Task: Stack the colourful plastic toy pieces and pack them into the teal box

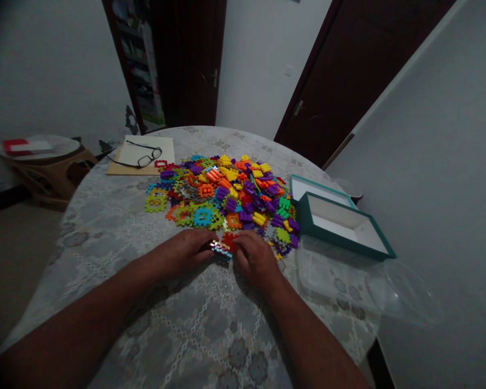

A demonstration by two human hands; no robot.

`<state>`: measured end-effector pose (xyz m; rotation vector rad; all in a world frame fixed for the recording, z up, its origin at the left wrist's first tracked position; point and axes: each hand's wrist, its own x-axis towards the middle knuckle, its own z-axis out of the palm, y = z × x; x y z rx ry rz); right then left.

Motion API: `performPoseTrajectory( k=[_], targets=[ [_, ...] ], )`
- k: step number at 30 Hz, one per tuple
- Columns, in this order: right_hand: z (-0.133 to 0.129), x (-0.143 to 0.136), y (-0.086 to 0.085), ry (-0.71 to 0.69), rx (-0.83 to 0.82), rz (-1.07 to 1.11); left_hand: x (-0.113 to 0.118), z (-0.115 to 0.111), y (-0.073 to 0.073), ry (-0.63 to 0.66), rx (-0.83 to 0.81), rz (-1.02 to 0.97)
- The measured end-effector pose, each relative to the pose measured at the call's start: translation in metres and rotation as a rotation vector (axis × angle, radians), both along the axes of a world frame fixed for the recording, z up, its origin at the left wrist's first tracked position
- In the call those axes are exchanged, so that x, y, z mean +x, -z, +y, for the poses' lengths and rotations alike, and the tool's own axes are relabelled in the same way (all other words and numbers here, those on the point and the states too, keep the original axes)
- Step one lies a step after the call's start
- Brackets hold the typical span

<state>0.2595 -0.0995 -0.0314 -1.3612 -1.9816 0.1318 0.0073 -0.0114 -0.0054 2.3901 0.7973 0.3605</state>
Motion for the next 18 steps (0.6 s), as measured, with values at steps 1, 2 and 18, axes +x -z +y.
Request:
performPoseTrajectory(
  k=[1, 2, 18],
  targets=[
    [-0.001, -0.002, 0.0, -0.025, -0.025, 0.002, 0.0, 0.0, 0.0, 0.0, -0.005, -0.003],
    [-0.003, -0.003, -0.001, -0.034, -0.048, 0.006, -0.001, 0.0, 0.0, -0.004, -0.009, -0.009],
    [-0.001, -0.005, 0.001, 0.013, -0.127, 0.143, -0.001, 0.001, 0.002, 0.045, -0.034, -0.026]
  ],
)
